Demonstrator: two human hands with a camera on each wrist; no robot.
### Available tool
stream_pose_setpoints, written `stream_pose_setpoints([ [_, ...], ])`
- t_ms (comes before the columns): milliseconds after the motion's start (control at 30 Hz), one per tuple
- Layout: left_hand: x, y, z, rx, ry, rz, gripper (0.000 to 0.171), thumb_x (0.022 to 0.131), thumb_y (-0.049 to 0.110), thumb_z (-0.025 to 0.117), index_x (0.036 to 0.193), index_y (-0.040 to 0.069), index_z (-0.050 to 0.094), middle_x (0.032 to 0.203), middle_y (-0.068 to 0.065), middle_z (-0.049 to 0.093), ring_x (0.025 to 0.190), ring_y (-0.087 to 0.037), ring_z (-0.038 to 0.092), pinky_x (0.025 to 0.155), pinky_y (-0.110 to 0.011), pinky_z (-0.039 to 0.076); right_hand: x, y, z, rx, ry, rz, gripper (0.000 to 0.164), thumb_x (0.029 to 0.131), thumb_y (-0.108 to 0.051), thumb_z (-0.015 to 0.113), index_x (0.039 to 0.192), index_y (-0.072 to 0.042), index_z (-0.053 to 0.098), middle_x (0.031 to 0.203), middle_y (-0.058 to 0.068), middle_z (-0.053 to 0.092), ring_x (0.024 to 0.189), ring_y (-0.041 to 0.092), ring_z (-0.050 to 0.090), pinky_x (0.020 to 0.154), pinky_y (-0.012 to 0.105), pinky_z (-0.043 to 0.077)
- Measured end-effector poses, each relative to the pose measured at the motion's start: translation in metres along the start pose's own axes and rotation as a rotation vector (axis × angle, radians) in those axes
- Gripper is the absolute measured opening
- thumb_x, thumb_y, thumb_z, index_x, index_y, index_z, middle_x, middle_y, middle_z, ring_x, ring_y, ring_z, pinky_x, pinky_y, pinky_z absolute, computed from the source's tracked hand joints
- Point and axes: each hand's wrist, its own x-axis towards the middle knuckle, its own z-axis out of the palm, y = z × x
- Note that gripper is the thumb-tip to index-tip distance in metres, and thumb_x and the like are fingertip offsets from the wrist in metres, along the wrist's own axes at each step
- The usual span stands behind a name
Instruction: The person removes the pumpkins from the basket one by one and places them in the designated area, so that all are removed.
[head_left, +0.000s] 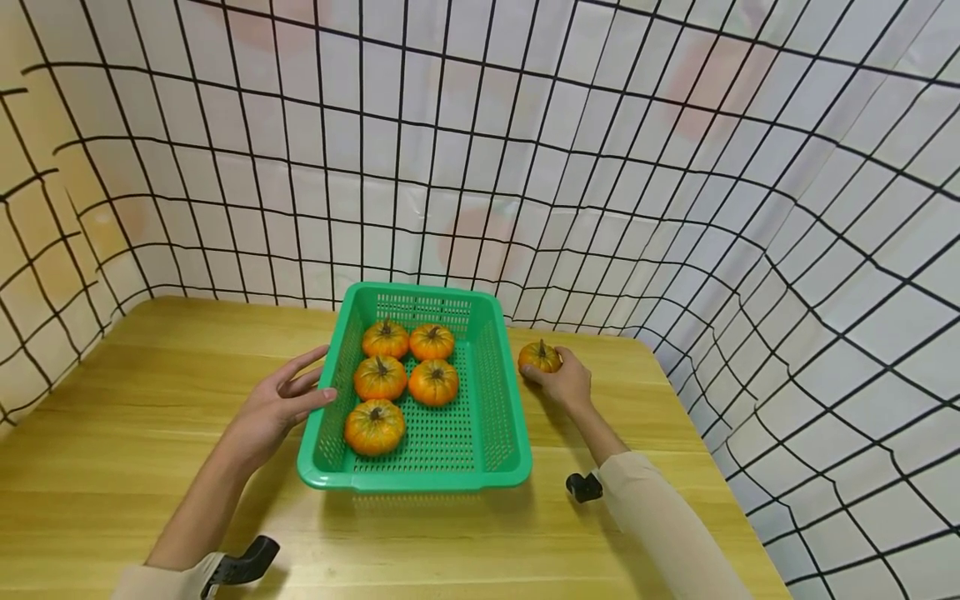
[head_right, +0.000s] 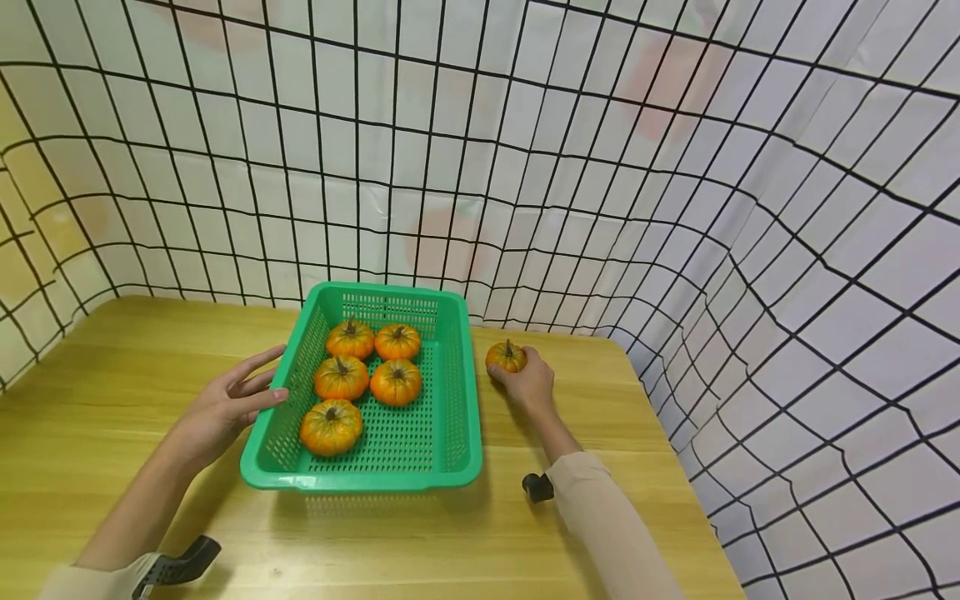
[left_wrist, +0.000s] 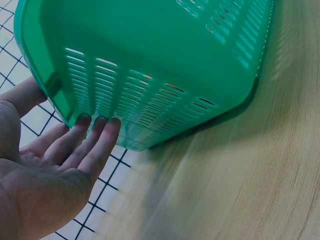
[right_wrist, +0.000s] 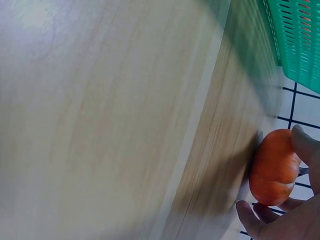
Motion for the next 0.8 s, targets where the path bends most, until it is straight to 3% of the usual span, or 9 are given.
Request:
stream_pose_setpoints([
  [333, 0.001, -0.001, 0.001, 0.006, 0.003, -0.003, 0.077, 0.098, 0.021, 0.069, 0.162, 0.021, 0.026, 0.162, -0.021, 0.033, 0.126, -0.013, 0.058, 0.096, -0.024, 0.051, 0.001, -0.004, -0.008, -0.002, 0.01, -0.007, 0.083, 0.09, -0.036, 0.077, 0.153, 0.001, 0.037, 0.151, 0.028, 0.046, 0.14, 0.049, 0.038, 0.114, 0.059, 0.037],
  [633, -0.001, 0.001, 0.001, 0.003, -0.004, 0.003, 0.077, 0.098, 0.021, 0.068, 0.162, 0.02, 0.025, 0.162, -0.023, 0.032, 0.129, -0.018, 0.056, 0.096, -0.024, 0.051, 0.0, -0.024, -0.029, 0.017, 0.047, -0.078, 0.078, 0.091, -0.037, 0.075, 0.152, -0.001, 0.041, 0.144, 0.029, 0.053, 0.131, 0.045, 0.05, 0.105, 0.058, 0.044],
  [800, -0.001, 0.0, 0.0, 0.006, 0.003, 0.001, 0.077, 0.098, 0.02, 0.069, 0.162, 0.02, 0.026, 0.162, -0.023, 0.033, 0.126, -0.014, 0.058, 0.096, -0.024, 0.051, -0.005, -0.046, -0.039, 0.03, 0.053, -0.15, 0.073, 0.091, -0.034, 0.075, 0.149, -0.002, 0.045, 0.138, 0.028, 0.057, 0.127, 0.045, 0.053, 0.101, 0.058, 0.047],
])
